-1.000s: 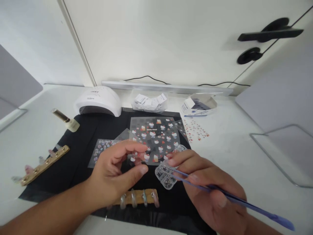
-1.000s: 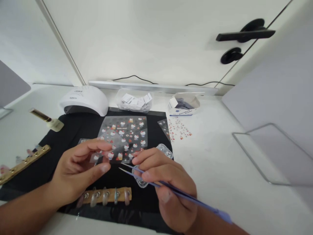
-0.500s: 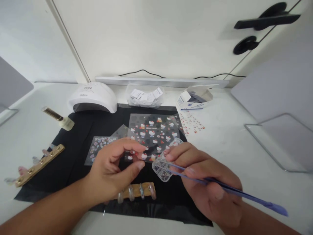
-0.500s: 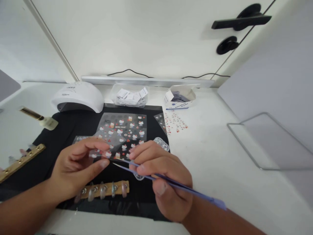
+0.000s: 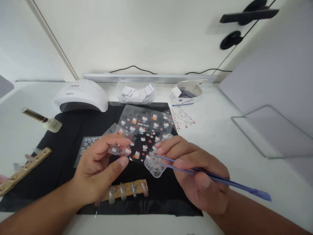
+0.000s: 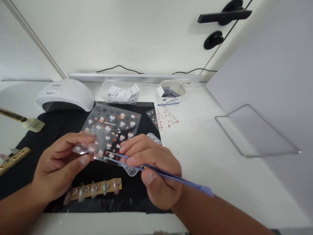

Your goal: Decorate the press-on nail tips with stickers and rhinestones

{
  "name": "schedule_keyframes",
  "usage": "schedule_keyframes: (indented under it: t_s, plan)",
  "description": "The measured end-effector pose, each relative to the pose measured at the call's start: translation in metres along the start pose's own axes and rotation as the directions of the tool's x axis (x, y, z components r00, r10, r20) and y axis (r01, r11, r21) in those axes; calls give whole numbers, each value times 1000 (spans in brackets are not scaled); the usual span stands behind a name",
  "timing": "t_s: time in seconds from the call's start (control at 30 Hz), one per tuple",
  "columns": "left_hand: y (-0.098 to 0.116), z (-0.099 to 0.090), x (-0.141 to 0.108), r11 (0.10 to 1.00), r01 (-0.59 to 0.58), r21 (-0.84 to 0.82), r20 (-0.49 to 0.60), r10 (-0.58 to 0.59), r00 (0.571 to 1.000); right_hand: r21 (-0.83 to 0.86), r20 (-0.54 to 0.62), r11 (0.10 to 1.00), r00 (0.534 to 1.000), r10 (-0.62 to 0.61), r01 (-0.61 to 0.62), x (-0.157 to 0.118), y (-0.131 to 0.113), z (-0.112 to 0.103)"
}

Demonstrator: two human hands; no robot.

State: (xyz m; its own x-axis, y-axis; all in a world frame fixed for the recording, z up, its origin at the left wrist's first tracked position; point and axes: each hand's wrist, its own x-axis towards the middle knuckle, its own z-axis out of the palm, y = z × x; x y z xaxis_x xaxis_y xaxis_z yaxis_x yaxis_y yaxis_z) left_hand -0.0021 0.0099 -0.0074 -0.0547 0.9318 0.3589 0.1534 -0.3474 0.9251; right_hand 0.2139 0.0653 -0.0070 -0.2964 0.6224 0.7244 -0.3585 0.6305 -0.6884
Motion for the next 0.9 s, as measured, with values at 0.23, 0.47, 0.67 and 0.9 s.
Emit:
schedule_keyframes:
  t_s: [0.23, 0.47, 0.67, 0.9]
  plan:
    - [2, 4, -1, 995, -48, -85, 61, 54, 997, -6, 18, 1000, 1000, 3, -3, -1, 1, 0]
    - [2, 7, -3, 996, -59, -73, 22, 60, 998, -28, 72, 1000, 997, 3, -1, -5, -2, 0]
    - [2, 8, -4, 991, -110, 70, -10, 111, 994, -86, 106, 996, 994, -12, 22, -4, -7, 0]
    - [6, 13, -7, 992, -27, 125, 3, 27, 1000, -131, 147, 990, 989, -29, 49, -3, -9, 2]
